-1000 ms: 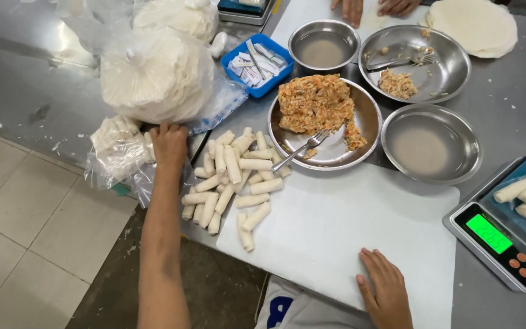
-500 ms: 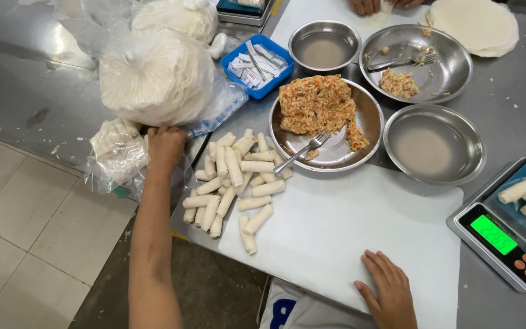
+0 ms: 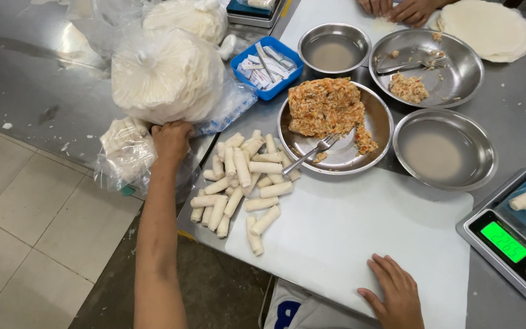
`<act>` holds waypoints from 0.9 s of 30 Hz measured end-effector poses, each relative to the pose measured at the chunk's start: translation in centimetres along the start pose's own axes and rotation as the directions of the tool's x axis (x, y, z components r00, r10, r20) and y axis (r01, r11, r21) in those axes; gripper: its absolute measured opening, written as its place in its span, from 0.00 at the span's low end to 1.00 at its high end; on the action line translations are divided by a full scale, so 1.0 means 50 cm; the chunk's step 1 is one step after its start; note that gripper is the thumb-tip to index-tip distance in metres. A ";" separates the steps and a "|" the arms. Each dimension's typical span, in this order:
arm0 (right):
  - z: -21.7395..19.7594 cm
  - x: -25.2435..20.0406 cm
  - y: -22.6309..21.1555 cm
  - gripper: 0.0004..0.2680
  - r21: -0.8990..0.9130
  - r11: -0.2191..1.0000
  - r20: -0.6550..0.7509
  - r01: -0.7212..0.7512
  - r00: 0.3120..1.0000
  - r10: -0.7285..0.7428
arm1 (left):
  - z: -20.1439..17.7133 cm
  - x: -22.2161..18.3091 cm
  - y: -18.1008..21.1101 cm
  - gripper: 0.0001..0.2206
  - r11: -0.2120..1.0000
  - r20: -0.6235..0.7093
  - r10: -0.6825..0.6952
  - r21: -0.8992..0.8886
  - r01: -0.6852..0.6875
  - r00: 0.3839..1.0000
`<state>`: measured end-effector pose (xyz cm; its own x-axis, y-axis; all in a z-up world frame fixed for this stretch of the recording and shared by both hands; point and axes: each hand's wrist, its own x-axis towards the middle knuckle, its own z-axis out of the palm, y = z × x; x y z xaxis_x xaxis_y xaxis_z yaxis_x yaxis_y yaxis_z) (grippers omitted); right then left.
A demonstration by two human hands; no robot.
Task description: The person places several spring rolls into a plastic bag, then moves to a separate station where they peel a layer of dough from a large stack on a scale.
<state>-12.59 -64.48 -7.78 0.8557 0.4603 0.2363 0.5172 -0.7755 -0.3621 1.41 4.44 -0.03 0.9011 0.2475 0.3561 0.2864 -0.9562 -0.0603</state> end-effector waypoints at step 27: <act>0.050 -0.006 0.060 0.26 -0.077 0.997 -0.038 -0.023 0.999 0.020 | -0.083 -0.030 0.073 0.09 0.938 -0.418 0.284 0.307 -0.160 0.863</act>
<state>-11.25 -65.87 -11.19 0.8648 0.4277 0.2630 0.4944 -0.8170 -0.2969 -0.26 -0.08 3.10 0.7227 -0.1238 0.6799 0.2244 -0.8885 -0.4003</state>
